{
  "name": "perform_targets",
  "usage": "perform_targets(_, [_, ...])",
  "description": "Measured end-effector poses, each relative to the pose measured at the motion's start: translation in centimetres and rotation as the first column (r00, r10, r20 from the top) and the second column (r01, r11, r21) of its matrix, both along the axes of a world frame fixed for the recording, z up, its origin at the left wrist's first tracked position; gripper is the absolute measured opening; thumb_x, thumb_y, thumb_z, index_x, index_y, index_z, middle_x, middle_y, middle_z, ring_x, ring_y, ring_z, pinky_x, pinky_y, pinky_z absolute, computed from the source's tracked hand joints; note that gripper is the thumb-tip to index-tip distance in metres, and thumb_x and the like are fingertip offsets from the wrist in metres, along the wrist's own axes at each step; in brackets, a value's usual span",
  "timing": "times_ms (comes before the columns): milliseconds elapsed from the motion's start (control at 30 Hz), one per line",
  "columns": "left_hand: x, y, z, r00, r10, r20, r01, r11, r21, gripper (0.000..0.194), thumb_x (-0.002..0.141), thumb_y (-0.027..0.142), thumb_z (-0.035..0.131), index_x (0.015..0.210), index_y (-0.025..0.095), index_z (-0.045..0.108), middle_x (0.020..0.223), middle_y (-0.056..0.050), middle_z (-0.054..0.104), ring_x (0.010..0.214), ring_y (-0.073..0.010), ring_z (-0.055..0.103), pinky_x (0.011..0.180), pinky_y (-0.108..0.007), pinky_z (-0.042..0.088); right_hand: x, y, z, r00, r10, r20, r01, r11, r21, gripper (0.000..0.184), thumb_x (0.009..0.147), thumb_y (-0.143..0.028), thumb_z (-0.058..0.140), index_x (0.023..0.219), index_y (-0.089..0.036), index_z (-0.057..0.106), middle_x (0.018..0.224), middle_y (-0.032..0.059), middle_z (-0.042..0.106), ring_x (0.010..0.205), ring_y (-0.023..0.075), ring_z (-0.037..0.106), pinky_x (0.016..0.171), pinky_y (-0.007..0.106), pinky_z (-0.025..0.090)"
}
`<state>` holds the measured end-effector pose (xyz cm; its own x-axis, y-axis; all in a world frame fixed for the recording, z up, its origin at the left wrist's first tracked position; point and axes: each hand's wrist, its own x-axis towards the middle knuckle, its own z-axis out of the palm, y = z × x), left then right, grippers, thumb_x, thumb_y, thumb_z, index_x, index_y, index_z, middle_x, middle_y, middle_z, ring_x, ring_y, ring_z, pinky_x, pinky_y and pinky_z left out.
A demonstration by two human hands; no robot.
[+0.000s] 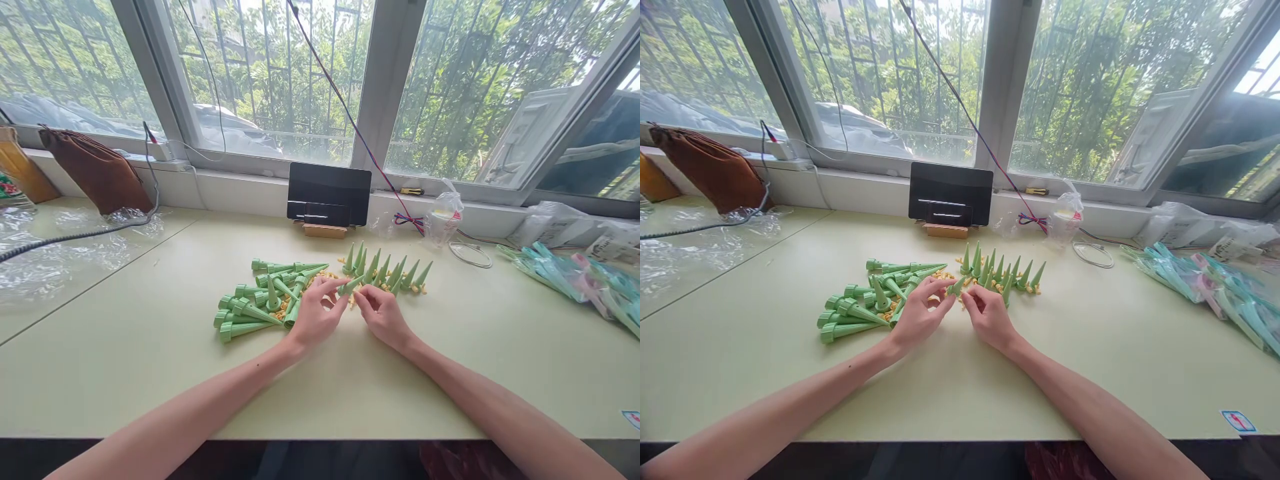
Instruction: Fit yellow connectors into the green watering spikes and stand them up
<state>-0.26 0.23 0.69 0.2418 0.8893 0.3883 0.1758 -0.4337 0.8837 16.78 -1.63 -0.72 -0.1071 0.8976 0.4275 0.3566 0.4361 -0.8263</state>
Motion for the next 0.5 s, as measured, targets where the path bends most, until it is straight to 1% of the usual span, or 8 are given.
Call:
perform_targets(67, [0.13, -0.23, 0.23, 1.000, -0.019, 0.025, 0.021, 0.998, -0.053, 0.027, 0.090, 0.037, 0.057, 0.110, 0.022, 0.069, 0.078, -0.001, 0.053, 0.068, -0.0126, 0.056, 0.056, -0.022, 0.051, 0.02, 0.08, -0.06, 1.000, -0.011, 0.006, 0.011, 1.000, 0.025, 0.031, 0.097, -0.038, 0.051, 0.073, -0.019, 0.052, 0.062, -0.0033, 0.044, 0.054, 0.0116, 0.037, 0.051, 0.025, 0.031])
perform_targets(133, [0.26, -0.33, 0.33, 0.997, -0.038, 0.068, 0.045, 0.992, -0.114, 0.028, 0.094, 0.042, 0.052, 0.109, 0.021, 0.064, 0.067, 0.003, 0.049, 0.055, -0.0100, 0.051, 0.049, -0.021, 0.046, 0.03, 0.15, -0.11, 1.000, -0.017, 0.021, 0.016, 0.999, 0.037, 0.030, 0.097, -0.038, 0.051, 0.075, -0.018, 0.053, 0.063, -0.0026, 0.046, 0.054, 0.0118, 0.038, 0.052, 0.025, 0.032])
perform_targets(200, [0.35, -0.32, 0.33, 0.992, -0.039, 0.119, 0.059, 0.985, -0.163, 0.029, 0.094, 0.046, 0.051, 0.108, 0.021, 0.057, 0.063, 0.006, 0.046, 0.047, -0.0082, 0.048, 0.045, -0.020, 0.042, 0.04, 0.18, -0.13, 0.999, -0.020, 0.048, 0.017, 0.999, 0.045, 0.029, 0.097, -0.037, 0.051, 0.074, -0.018, 0.054, 0.064, -0.0018, 0.048, 0.055, 0.0119, 0.040, 0.052, 0.025, 0.032])
perform_targets(300, [0.35, -0.19, 0.31, 0.984, -0.034, 0.173, 0.072, 0.973, -0.219, 0.032, 0.091, 0.049, 0.055, 0.106, 0.021, 0.053, 0.065, 0.008, 0.048, 0.043, -0.0074, 0.048, 0.042, -0.021, 0.041, 0.00, 0.16, -0.14, 0.996, -0.021, 0.088, 0.015, 0.998, 0.068, 0.029, 0.097, -0.035, 0.051, 0.073, -0.018, 0.054, 0.064, -0.0017, 0.048, 0.055, 0.0118, 0.039, 0.052, 0.025, 0.032])
perform_targets(500, [0.07, 0.02, 0.57, 0.978, -0.082, 0.192, 0.135, 0.951, -0.280, 0.033, 0.088, 0.050, 0.060, 0.100, 0.020, 0.054, 0.063, 0.008, 0.049, 0.042, -0.0079, 0.051, 0.042, -0.021, 0.042, -0.11, 0.08, -0.17, 0.994, -0.022, 0.103, 0.014, 0.997, 0.076, 0.030, 0.097, -0.034, 0.050, 0.071, -0.018, 0.052, 0.062, -0.0029, 0.044, 0.055, 0.0115, 0.036, 0.052, 0.026, 0.031])
